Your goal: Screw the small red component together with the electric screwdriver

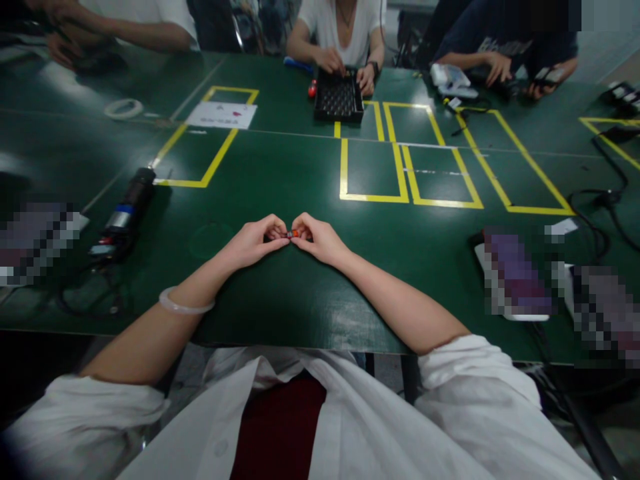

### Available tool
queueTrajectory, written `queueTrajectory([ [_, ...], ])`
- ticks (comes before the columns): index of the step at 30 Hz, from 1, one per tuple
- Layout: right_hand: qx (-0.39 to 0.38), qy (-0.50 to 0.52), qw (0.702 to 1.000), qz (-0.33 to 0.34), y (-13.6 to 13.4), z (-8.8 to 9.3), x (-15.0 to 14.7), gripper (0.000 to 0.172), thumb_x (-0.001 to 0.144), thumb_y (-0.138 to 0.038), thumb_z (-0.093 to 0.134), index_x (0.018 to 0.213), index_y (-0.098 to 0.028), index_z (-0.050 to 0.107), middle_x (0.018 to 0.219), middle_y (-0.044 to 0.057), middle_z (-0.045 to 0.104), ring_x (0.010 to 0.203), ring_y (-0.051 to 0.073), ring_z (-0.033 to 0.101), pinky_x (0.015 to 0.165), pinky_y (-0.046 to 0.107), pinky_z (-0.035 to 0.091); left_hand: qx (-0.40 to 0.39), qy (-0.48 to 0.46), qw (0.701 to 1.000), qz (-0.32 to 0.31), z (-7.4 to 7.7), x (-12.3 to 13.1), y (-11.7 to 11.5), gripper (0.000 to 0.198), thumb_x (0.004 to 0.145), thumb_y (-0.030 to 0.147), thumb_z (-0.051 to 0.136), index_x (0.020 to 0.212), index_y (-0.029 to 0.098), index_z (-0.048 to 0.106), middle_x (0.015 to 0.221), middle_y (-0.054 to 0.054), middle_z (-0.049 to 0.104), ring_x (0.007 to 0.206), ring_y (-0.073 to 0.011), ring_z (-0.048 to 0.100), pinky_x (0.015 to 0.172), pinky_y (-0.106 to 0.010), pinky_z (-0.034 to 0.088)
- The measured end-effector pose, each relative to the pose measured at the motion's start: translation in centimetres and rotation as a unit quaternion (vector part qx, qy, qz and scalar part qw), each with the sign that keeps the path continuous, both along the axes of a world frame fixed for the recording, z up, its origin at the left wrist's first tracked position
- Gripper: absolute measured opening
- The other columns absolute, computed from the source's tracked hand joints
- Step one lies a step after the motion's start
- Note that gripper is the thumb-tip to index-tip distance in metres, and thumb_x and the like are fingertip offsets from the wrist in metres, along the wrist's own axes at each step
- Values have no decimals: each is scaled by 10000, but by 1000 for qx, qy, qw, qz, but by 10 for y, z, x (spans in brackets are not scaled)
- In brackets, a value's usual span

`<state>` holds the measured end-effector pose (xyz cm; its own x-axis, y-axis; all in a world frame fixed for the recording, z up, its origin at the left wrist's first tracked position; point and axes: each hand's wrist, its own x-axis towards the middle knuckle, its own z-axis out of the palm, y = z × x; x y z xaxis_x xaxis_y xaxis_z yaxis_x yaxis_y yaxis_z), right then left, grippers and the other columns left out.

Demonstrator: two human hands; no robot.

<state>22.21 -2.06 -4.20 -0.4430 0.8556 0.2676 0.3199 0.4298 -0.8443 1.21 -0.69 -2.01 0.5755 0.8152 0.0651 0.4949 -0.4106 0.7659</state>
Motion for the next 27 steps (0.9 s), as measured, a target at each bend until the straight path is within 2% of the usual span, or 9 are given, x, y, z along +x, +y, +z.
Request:
queueTrajectory([
  [12,-8,23,1000,-5,0,-2,0,155,842,-254,600,958,-191,519,842,-2,613,698,114,553,676,252,456,-13,1,999,-32,6,-4,1,256,862,346,550,1055,180,564,968,-50,670,874,-161,645,830,-312,511],
  [15,-12,27,1000,-10,1,-2,0,159,848,-271,600,961,-192,521,825,-5,602,697,114,549,682,254,460,-4,40,998,-41,14,-11,1,315,874,355,524,1140,187,544,994,-58,677,889,-173,650,837,-327,511],
  [18,-22,33,999,-10,1,-2,-1,165,848,-279,605,961,-193,522,815,-7,595,689,113,545,677,253,461,26,123,992,-32,26,-24,-3,380,888,397,497,1211,200,532,1078,-74,671,968,-200,644,884,-356,499],
  [22,-29,36,999,-11,0,-1,-2,168,849,-283,608,963,-193,524,778,-17,574,664,109,527,666,249,458,77,232,969,24,43,-56,-17,462,902,489,446,1272,225,525,1258,-89,613,1145,-250,578,986,-407,452],
  [24,-30,38,999,-8,0,0,-2,172,849,-289,611,962,-192,525,778,-16,574,663,110,526,662,249,457,109,268,953,89,47,-82,-23,500,904,514,422,1290,211,516,1308,-100,580,1196,-276,542,1019,-429,429],
  [27,-32,35,999,-10,0,1,-2,175,848,-292,614,962,-192,527,785,-13,581,670,112,531,664,250,460,163,305,911,227,46,-137,-25,544,893,512,412,1299,160,495,1321,-123,558,1248,-324,497,1054,-460,400],
])
